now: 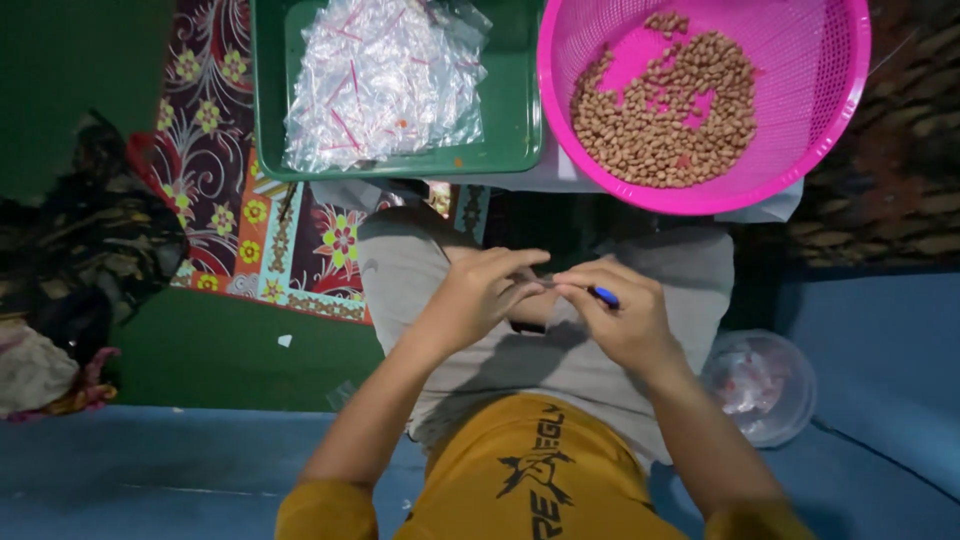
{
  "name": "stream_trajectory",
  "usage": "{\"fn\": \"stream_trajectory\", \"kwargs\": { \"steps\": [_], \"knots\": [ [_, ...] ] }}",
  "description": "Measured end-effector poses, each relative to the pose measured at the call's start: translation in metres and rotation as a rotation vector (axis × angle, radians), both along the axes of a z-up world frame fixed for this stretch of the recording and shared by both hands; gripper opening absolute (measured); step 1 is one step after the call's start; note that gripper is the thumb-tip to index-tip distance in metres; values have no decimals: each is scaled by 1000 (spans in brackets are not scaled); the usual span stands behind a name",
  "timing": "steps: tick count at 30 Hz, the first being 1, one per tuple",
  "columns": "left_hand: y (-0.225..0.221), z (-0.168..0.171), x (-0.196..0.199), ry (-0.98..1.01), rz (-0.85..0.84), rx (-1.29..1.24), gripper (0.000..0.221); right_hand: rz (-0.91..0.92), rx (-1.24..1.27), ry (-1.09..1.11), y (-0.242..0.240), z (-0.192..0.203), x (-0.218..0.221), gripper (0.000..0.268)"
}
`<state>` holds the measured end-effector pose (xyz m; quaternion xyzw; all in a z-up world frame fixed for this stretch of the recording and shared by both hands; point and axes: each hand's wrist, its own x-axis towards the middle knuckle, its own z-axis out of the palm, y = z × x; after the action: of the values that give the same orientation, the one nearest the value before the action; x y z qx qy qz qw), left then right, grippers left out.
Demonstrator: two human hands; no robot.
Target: Scooping peanuts from a basket into small plastic bags using a spoon and setting them aside.
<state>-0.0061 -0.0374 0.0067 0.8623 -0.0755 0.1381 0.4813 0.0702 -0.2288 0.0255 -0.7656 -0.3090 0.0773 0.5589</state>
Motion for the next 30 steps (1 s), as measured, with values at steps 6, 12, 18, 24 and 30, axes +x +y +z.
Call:
{"fn": "stream_trajectory", "kwargs": {
  "steps": [6,12,18,24,30],
  "knots": [
    [-5,2,8,22,34,-12,14,-7,34,-74,-3,-12,5,4],
    [-7,-11,6,67,39,40,4,0,47,-111,-6,-21,5,6],
    [0,-8,11,116,-10,20,5,-14,2,-95,-12,-25,3,5],
    [66,62,67,111,-94,23,11,-167,-30,17,-21,-26,8,47],
    [157,118,152,50,305,-345,17,-99,-188,54,-21,-19,0,31]
  ]
}}
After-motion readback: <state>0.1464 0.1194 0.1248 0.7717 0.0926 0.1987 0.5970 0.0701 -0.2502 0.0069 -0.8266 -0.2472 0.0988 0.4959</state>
